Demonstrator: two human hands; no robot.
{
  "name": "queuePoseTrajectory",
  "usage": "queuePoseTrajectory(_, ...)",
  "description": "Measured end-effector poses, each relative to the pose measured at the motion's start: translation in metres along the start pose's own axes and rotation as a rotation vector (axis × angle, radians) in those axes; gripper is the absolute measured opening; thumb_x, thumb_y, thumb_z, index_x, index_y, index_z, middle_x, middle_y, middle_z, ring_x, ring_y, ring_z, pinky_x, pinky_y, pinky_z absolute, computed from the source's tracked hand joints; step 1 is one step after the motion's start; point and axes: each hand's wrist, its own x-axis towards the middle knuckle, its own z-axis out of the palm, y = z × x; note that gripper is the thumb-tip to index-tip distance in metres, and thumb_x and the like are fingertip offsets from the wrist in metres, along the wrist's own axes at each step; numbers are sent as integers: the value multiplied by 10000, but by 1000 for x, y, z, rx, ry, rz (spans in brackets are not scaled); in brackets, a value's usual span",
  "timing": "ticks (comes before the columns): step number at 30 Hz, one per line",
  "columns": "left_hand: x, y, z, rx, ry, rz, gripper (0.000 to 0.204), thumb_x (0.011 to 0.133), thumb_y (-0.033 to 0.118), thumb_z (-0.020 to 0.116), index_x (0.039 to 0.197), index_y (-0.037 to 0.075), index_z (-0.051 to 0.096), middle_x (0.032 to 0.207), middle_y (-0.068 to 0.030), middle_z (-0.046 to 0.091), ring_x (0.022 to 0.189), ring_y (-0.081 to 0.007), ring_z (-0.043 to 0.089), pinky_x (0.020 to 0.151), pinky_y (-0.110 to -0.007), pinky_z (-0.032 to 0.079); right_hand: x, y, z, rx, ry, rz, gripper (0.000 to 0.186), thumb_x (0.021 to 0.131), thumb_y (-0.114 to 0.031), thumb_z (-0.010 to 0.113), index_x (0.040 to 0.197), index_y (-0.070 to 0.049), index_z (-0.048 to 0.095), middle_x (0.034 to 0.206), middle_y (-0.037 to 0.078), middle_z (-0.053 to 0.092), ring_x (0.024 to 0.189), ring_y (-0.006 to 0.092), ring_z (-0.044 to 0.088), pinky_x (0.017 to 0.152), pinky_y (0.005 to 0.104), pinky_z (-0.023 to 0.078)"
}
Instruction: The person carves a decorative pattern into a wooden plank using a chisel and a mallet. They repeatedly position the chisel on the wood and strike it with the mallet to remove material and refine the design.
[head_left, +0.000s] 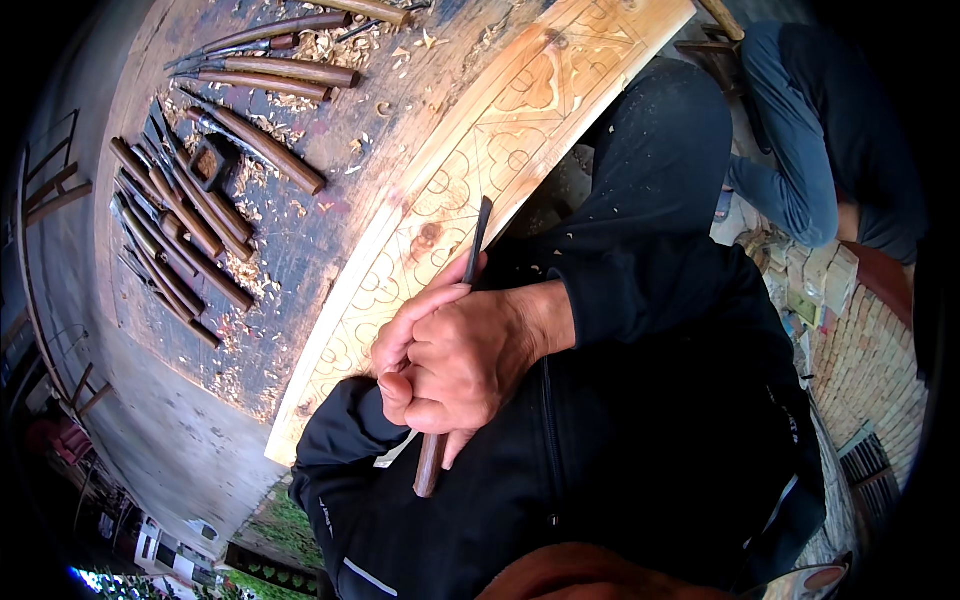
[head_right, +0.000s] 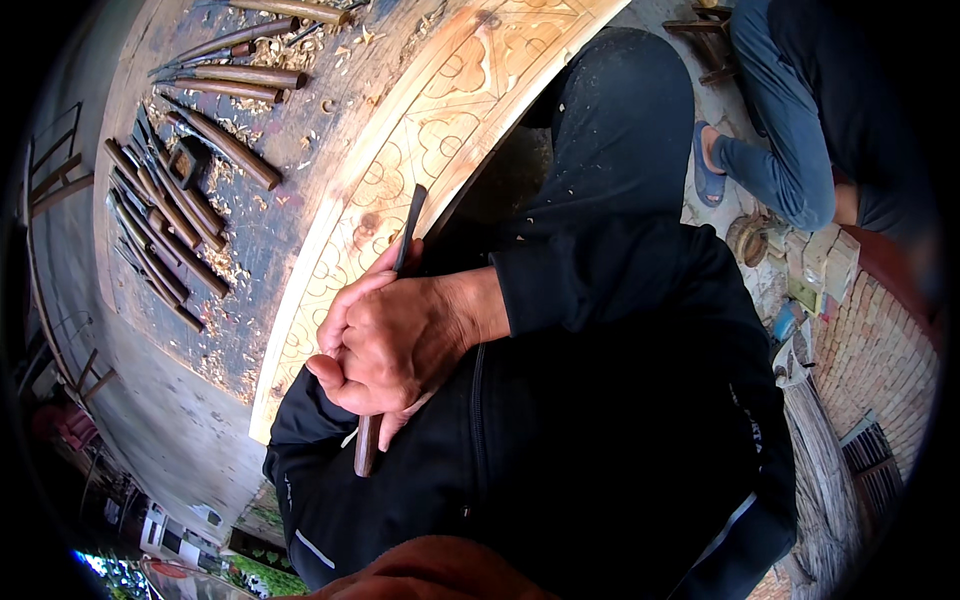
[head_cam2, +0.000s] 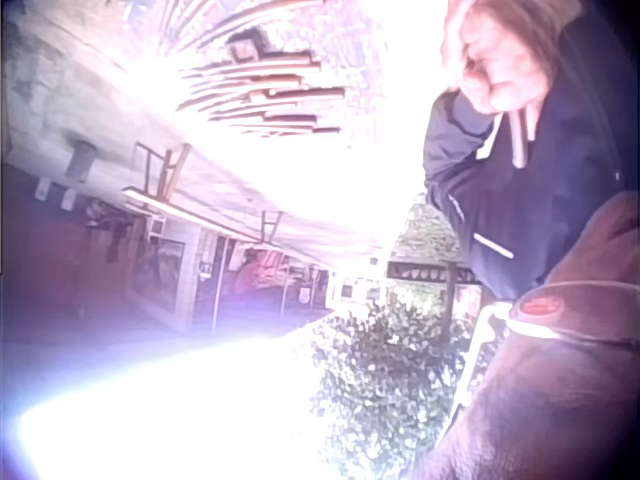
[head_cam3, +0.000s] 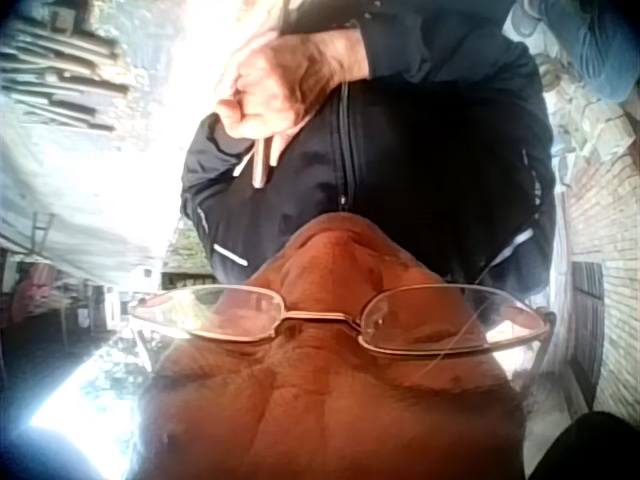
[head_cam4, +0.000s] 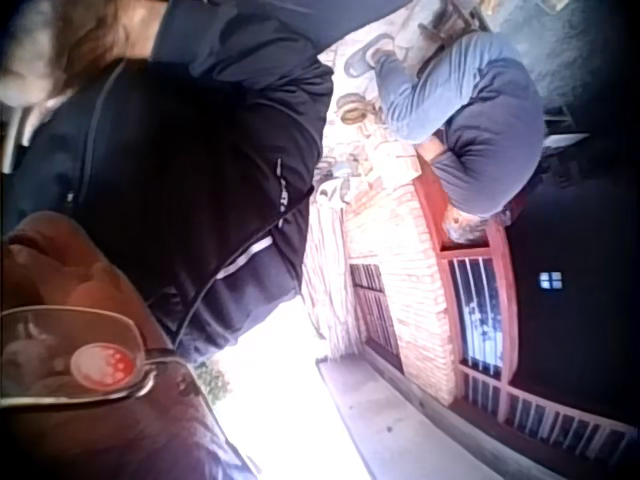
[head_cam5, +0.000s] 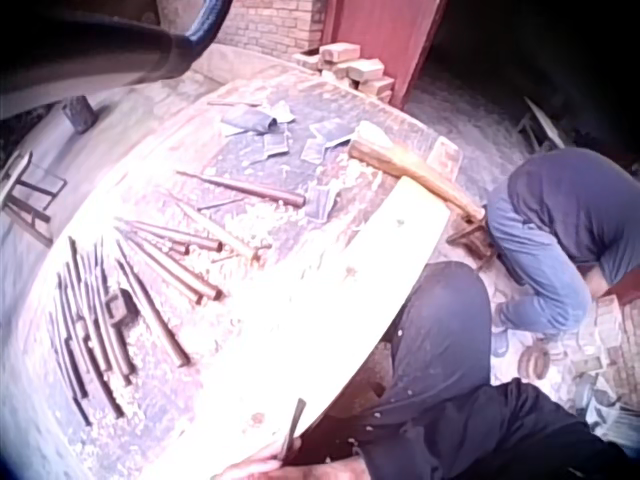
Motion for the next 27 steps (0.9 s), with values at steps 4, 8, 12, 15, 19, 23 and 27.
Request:
queuePoseTrajectory(4, -1, -3, 5, 2, 84, 1, 1050, 1078, 719, 331, 1400, -267, 494, 1466, -483, 522, 1407, -514, 566, 1231, -522, 405, 0, 2, 0, -31, 27, -15, 806, 654, -645, 809, 970, 85, 677, 855, 126, 675, 814, 299, 749, 760, 389, 618)
queuePoseTrajectory(8, -16, -17, -2, 5, 167, -98, 879, 1101, 631, 428, 1391, -191, 546, 1511, -406, 532, 1435, -500, 525, 1254, -548, 350, -3, 3, 3, -15, 12, -14, 772, 659, -635, 804, 936, 71, 664, 836, 130, 659, 788, 294, 745, 714, 390, 613)
queuePoseTrajectory(12, -16, -16, -4, 19, 165, -53, 913, 1082, 666, 432, 1382, -187, 553, 1513, -413, 526, 1426, -510, 532, 1247, -561, 361, -2, 8, -1, -13, -3, -24, 739, 655, -620, 800, 915, 57, 657, 805, 127, 638, 756, 284, 733, 689, 393, 607)
queuePoseTrajectory(15, -8, -10, -2, 22, 131, -15, 938, 1067, 692, 435, 1376, -185, 559, 1515, -417, 521, 1420, -518, 537, 1241, -572, 370, -4, 12, 1, -26, 41, -16, 715, 650, -614, 797, 886, 42, 640, 780, 123, 621, 730, 280, 719, 670, 391, 596)
queuePoseTrajectory(19, -6, -7, -4, 20, 116, 1, 971, 1048, 727, 439, 1368, -181, 566, 1517, -424, 515, 1412, -529, 544, 1234, -585, 382, -4, 12, -3, -7, 7, 8, 684, 639, -617, 796, 825, 12, 599, 767, 123, 611, 697, 279, 702, 637, 386, 573)
queuePoseTrajectory(23, -4, -8, 0, 40, 97, 36, 1004, 1028, 762, 443, 1360, -178, 573, 1520, -430, 509, 1403, -539, 550, 1227, -599, 393, -2, 8, -2, -41, 72, -18, 612, 705, -583, 791, 740, -15, 568, 698, 102, 567, 631, 268, 668, 586, 381, 544)
queuePoseTrajectory(27, 5, -1, 9, 62, 61, 98, 1038, 1009, 797, 447, 1351, -174, 580, 1522, -437, 503, 1395, -550, 557, 1219, -612, 405, -2, -11, -2, -62, 58, -13, 578, 795, -541, 767, 675, -21, 546, 634, 108, 536, 582, 283, 642, 544, 394, 522)
